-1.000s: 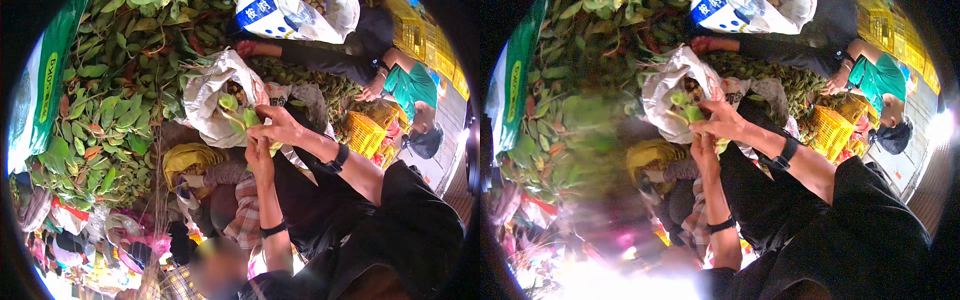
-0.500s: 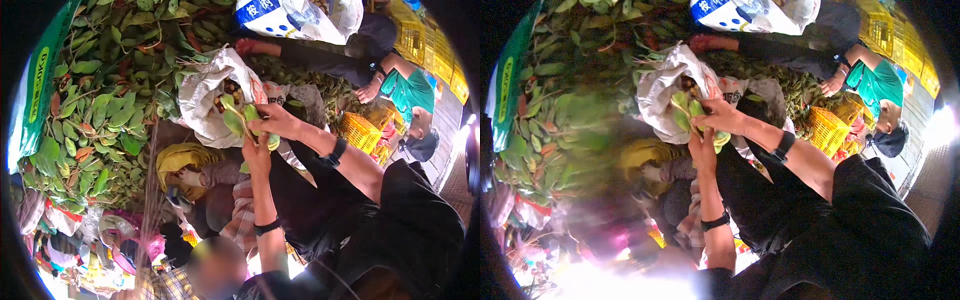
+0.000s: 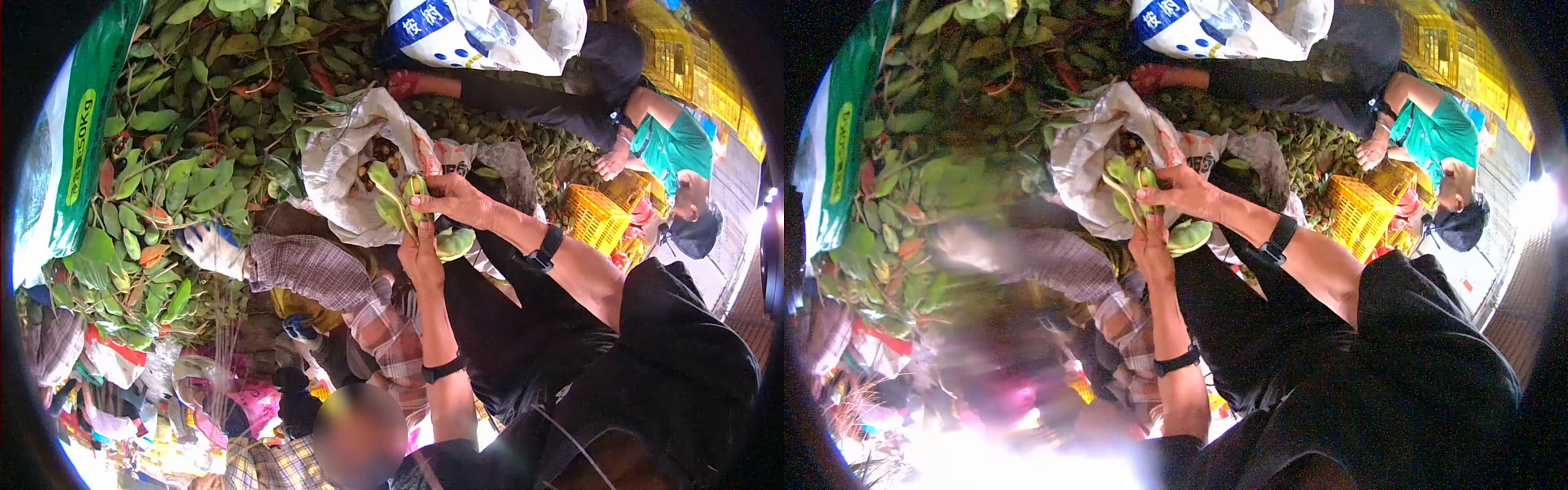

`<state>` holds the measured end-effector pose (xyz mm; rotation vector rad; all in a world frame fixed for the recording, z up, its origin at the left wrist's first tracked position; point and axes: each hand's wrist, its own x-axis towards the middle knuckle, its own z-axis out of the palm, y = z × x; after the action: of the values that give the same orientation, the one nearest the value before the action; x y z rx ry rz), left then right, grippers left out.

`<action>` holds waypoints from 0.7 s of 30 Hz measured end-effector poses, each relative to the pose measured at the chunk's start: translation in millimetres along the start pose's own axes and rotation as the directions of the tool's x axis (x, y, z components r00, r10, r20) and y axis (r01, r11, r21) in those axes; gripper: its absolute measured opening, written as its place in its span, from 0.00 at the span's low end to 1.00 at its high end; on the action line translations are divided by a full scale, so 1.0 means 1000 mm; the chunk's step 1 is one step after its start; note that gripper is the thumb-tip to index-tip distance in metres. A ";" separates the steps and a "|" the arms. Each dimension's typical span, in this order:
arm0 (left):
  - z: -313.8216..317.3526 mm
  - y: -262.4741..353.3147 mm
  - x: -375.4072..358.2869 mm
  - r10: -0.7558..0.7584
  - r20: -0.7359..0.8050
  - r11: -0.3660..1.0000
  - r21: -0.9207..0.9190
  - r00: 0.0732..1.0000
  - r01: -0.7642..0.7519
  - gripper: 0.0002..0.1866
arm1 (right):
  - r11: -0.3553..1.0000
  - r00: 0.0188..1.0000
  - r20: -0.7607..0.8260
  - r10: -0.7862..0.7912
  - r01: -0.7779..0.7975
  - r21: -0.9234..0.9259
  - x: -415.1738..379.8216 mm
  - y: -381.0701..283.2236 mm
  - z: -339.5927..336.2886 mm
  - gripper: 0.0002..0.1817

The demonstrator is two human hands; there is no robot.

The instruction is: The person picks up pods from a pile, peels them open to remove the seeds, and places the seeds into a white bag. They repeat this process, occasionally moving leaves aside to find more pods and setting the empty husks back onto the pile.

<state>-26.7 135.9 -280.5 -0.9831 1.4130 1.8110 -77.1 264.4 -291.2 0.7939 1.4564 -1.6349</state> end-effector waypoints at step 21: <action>-0.044 -0.071 0.026 -0.100 -0.057 0.948 0.299 0.993 0.113 0.19 | 0.887 0.941 0.263 0.215 -0.075 -0.456 0.040 0.025 -0.018 0.39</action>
<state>26.3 110.3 -344.8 -0.9208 1.5738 1.4504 -76.3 275.2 -340.5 0.3603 1.4254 -1.1821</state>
